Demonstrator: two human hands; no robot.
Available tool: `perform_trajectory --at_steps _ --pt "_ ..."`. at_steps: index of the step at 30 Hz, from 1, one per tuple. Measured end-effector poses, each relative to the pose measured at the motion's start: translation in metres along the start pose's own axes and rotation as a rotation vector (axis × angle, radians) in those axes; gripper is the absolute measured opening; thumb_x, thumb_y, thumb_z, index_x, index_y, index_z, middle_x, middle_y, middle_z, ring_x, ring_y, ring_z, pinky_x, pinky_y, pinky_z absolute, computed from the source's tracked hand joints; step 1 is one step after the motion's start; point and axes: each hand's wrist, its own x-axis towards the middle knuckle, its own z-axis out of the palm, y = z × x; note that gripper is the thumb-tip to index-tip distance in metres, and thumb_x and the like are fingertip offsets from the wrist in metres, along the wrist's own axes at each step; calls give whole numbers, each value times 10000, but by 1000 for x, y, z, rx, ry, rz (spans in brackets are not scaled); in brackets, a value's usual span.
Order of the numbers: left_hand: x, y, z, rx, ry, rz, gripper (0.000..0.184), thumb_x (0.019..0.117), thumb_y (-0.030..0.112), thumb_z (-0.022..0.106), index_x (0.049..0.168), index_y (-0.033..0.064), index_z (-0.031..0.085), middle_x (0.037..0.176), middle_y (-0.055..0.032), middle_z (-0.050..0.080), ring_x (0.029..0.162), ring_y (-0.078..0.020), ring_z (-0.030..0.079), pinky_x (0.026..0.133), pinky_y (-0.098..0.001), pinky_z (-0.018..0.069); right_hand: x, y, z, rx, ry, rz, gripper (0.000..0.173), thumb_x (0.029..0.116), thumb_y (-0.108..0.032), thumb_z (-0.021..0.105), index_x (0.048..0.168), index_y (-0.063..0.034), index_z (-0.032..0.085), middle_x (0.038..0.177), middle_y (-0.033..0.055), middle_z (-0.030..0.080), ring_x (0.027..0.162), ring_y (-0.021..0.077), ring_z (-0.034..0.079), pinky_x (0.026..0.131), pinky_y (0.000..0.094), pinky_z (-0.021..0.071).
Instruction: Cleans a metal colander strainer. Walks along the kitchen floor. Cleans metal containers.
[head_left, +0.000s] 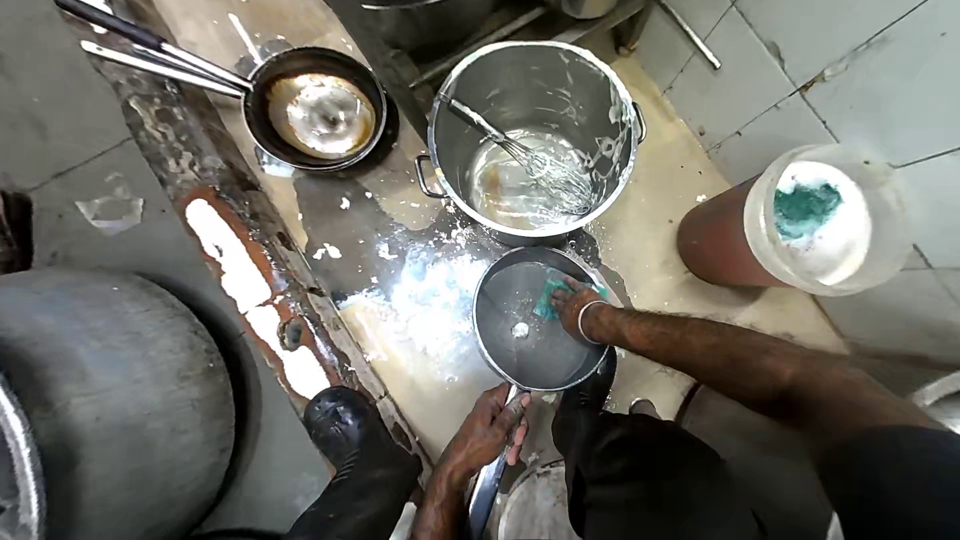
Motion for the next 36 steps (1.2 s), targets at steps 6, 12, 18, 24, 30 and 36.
perform_trajectory --at_steps 6,12,18,24,30,36 --pt "-9 -25 -5 235 -83 28 373 1056 433 526 1004 78 629 647 14 609 468 -101 559 448 -263 504 45 -56 59 246 -37 -176 405 988 -201 627 1355 -30 635 1510 181 522 1455 388 414 1220 648 234" --pt "-18 -40 -22 80 -60 116 359 1043 446 582 979 97 641 637 9 620 460 -89 561 433 -240 496 76 -74 37 206 14 -84 386 1011 -79 546 1381 22 585 1549 165 486 1469 349 412 1241 556 252" --pt "-18 -37 -23 144 -33 112 318 1058 397 558 957 105 636 639 26 620 458 -73 551 438 -228 488 74 -81 10 521 -78 75 381 937 -171 692 1255 32 639 1359 229 595 1233 413 591 1011 629 466" --pt "-9 -23 -15 99 -20 82 326 1065 354 525 999 57 639 633 10 629 450 -91 565 434 -242 503 42 -80 -7 1182 0 98 413 952 -74 612 1359 -14 569 1300 252 621 1198 401 619 987 599 500" --pt "4 15 0 19 89 10 309 1099 221 411 1084 -16 609 624 -23 618 446 -107 574 452 -254 525 -22 -82 -56 1378 131 -202 340 1052 -88 526 1381 -27 584 1288 180 639 1121 257 638 991 456 505" --pt "9 27 9 -36 136 -26 308 1119 179 390 1126 -43 604 629 -40 620 461 -111 581 469 -255 530 -62 -69 -89 1156 144 -288 249 1050 -233 582 1092 0 660 874 126 647 768 212 631 744 425 526"
